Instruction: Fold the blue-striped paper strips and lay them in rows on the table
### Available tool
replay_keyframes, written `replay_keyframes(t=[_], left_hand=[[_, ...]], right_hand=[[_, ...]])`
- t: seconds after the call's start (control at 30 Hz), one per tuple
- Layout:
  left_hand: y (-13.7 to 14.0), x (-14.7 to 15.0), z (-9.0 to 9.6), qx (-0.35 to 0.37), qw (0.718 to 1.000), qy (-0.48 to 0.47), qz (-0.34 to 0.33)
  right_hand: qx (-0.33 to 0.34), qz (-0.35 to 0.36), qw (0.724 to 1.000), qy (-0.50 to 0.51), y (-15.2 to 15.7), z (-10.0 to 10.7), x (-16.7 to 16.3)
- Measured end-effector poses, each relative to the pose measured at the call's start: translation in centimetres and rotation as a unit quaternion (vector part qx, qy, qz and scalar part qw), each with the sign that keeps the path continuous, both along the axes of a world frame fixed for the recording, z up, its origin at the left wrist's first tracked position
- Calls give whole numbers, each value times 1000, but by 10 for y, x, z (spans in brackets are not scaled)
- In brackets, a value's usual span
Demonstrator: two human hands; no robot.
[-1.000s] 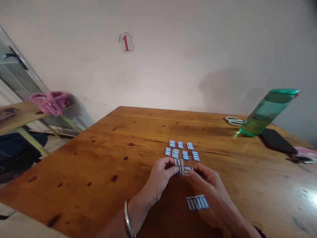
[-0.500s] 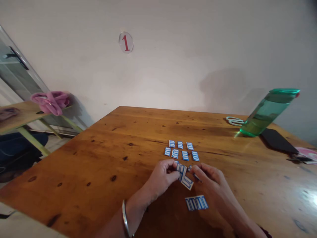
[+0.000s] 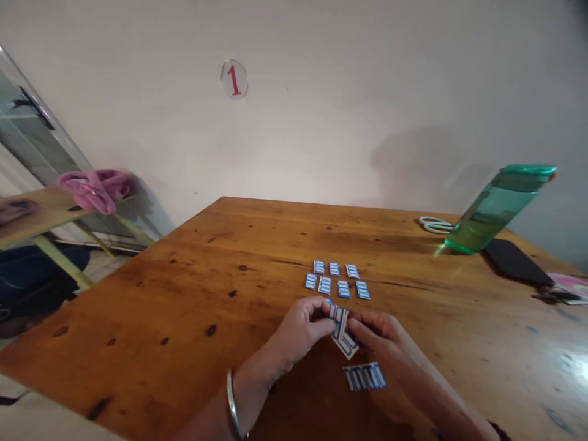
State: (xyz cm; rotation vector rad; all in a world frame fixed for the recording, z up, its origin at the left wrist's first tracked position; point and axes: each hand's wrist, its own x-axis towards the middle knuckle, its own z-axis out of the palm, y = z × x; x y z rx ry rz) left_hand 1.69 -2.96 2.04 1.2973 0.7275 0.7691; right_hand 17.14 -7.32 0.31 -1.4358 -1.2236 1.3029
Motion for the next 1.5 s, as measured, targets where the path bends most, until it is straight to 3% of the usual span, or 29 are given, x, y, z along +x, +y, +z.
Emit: replay_keyframes(t=[0.23, 0.43, 0.53, 0.67, 0.9, 1.07, 1.2, 1.3, 1.5], left_hand=[[2, -1, -1, -51, 994, -48, 87], [6, 0, -6, -135, 975, -129, 117], [4, 1, -6, -132, 979, -114, 101], [0, 2, -5, -117, 987, -71, 83], [-6, 6, -2, -100, 995, -12, 2], [-2, 3, -3, -40, 998, -40, 25], [1, 2, -7, -7, 1000, 24, 16], [1, 3, -7, -22, 999, 32, 37], [2, 1, -4, -87, 991, -44, 97]], right_hand=[[70, -43, 996, -23, -1, 3, 1], [76, -9, 994, -78, 0, 1, -1], [94, -8, 994, -60, 0, -2, -2], [102, -58, 992, -39, 0, -4, -1], [120, -101, 986, -60, -1, 1, 1], [115, -27, 983, -143, -2, 2, 2], [115, 14, 976, -185, -3, 3, -1], [114, -7, 979, -170, -4, 4, -4], [109, 9, 983, -148, -4, 2, -4]])
